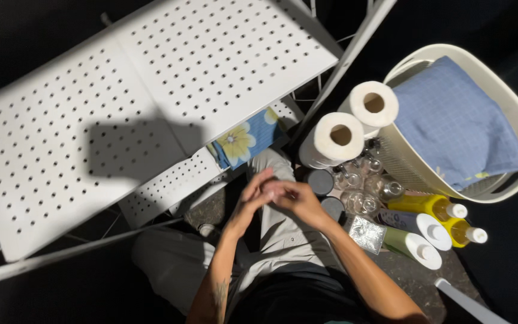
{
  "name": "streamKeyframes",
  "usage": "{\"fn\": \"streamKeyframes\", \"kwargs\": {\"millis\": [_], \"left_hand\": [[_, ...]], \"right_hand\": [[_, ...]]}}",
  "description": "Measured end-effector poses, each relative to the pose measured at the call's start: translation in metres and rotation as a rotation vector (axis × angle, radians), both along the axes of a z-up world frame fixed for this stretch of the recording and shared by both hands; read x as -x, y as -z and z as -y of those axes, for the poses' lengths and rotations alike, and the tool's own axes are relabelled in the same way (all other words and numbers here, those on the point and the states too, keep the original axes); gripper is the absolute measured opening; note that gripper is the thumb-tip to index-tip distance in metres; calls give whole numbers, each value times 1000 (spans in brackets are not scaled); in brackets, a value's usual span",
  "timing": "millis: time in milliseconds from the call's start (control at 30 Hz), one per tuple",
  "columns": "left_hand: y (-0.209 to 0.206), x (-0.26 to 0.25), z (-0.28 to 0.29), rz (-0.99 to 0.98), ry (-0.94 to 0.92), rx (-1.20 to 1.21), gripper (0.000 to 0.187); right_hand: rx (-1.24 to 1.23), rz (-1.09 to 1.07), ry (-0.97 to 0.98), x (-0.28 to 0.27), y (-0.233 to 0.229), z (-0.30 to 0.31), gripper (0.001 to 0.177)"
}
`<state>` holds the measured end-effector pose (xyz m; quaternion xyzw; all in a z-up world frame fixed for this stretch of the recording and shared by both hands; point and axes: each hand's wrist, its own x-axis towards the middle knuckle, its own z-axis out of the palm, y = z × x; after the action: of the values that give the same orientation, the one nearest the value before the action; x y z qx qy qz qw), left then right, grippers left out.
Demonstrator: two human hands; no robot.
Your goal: The person sits on the floor and organizes items on a white wire shelf. They remove black lids, clear bottles, and yellow cleaning bottles, placing them into a white laundry basket. They also move folded cloths and paper towels into the basket and rearrange remaining items on the shelf.
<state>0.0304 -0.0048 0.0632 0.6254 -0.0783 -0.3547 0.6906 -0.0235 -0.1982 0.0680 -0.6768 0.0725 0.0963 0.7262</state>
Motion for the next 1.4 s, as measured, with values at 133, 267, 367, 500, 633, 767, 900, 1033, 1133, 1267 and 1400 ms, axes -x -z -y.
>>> {"fn": "streamKeyframes", "kwargs": {"millis": [133,267,367,500,633,767,900,1033,1133,1267,1400], "left_hand": [[17,-46,-10,121,-214,-120,83],[26,-85,-19,245,-406,-364,74],[39,-105,-34,247,-413,-427,72],[40,-104,-43,119,-330,-328,77],[40,-105,-46,30,-350,-295,81],[52,-109,-53,-45,-403,-307,86],[65,-108,-58,-115,-482,-298,84],[79,-96,-75,-141,-793,-40,77],[97,-81,-107,-263,-925,156,61],[118,-36,-165,-473,-938,339,34],[145,35,-210,-512,-995,354,53]], "right_hand": [[232,75,52,-78,41,-23,46],[597,209,185,-150,40,-17,51],[629,91,301,-195,32,-17,61],[506,-157,379,-221,51,-30,70],[549,-254,302,-226,52,-35,70],[482,-291,174,-225,63,-48,61],[358,-243,163,-199,41,-71,70],[-52,-78,165,-161,40,-86,77],[-246,-7,121,-124,46,-104,77],[-350,27,-46,-69,11,-114,71],[-343,77,-342,-24,-15,-99,90]]}}
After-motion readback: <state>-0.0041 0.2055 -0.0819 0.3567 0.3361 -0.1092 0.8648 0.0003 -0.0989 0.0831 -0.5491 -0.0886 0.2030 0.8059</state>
